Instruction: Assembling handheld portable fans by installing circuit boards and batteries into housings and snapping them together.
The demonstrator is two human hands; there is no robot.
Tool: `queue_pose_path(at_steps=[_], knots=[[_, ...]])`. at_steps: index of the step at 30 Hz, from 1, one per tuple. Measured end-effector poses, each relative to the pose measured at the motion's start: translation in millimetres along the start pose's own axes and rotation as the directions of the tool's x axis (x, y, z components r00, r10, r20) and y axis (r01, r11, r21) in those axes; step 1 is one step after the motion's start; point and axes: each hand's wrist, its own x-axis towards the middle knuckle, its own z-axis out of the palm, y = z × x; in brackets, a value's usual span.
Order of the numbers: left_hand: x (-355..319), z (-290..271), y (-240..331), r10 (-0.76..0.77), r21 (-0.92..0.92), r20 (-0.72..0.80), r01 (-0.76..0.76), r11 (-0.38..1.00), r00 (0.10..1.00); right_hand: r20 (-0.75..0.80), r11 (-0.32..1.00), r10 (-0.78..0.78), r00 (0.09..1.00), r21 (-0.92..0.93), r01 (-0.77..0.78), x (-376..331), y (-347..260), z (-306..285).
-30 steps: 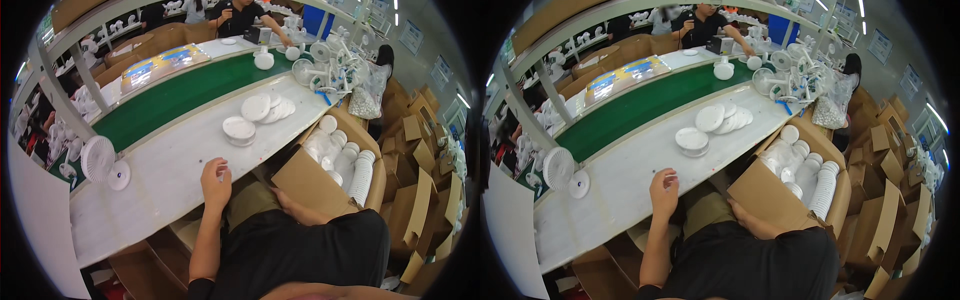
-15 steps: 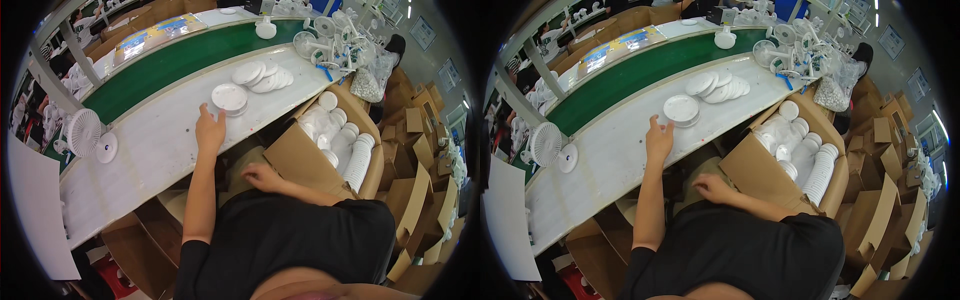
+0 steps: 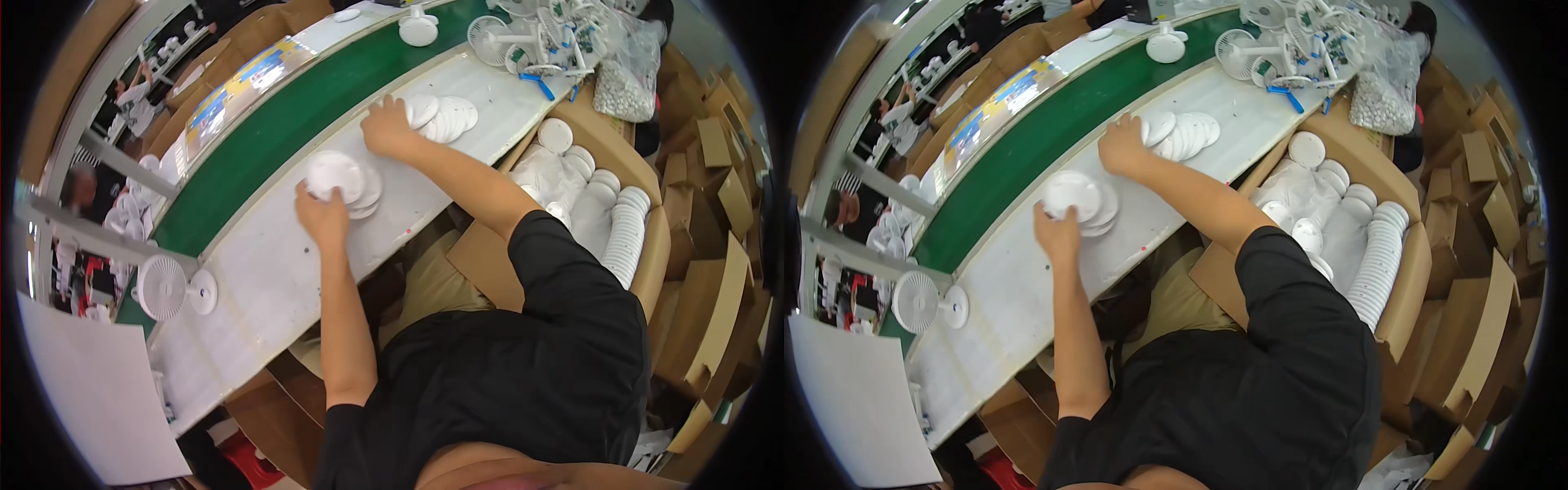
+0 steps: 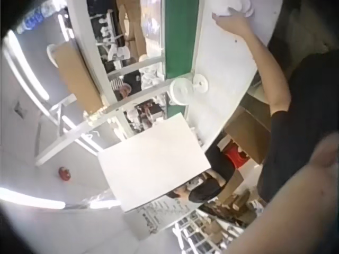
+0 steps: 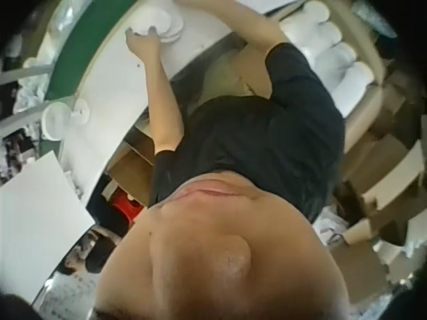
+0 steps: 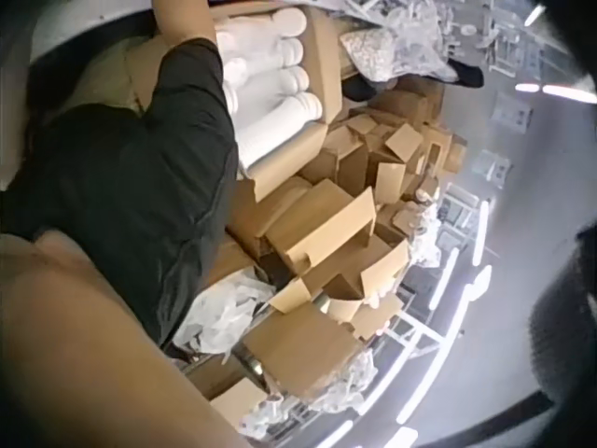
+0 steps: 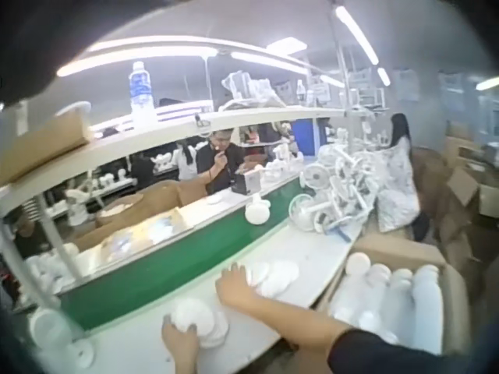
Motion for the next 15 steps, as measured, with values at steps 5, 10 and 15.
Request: queue_pose_path(at_steps=[5, 10, 15], knots=[[4, -32, 32, 0.173, 0.093, -0.071, -0.166, 0.982, 0.982, -0.390, 0.945, -0.326, 0.861, -0.130, 0.299, -66, -7, 11], [9, 3, 55, 0.263, 0.136, 0.046, -0.267, 0.954, 0.964, -0.496, 0.906, -0.384, 0.779, -0.036, 0.423, -96, -16, -2], [24, 49, 54, 0.297, 0.003, 0.142, -0.300, 0.954, 0.944, -0.492, 0.852, -0.260, 0.831, 0.289, 0.437, -101, 7, -16]])
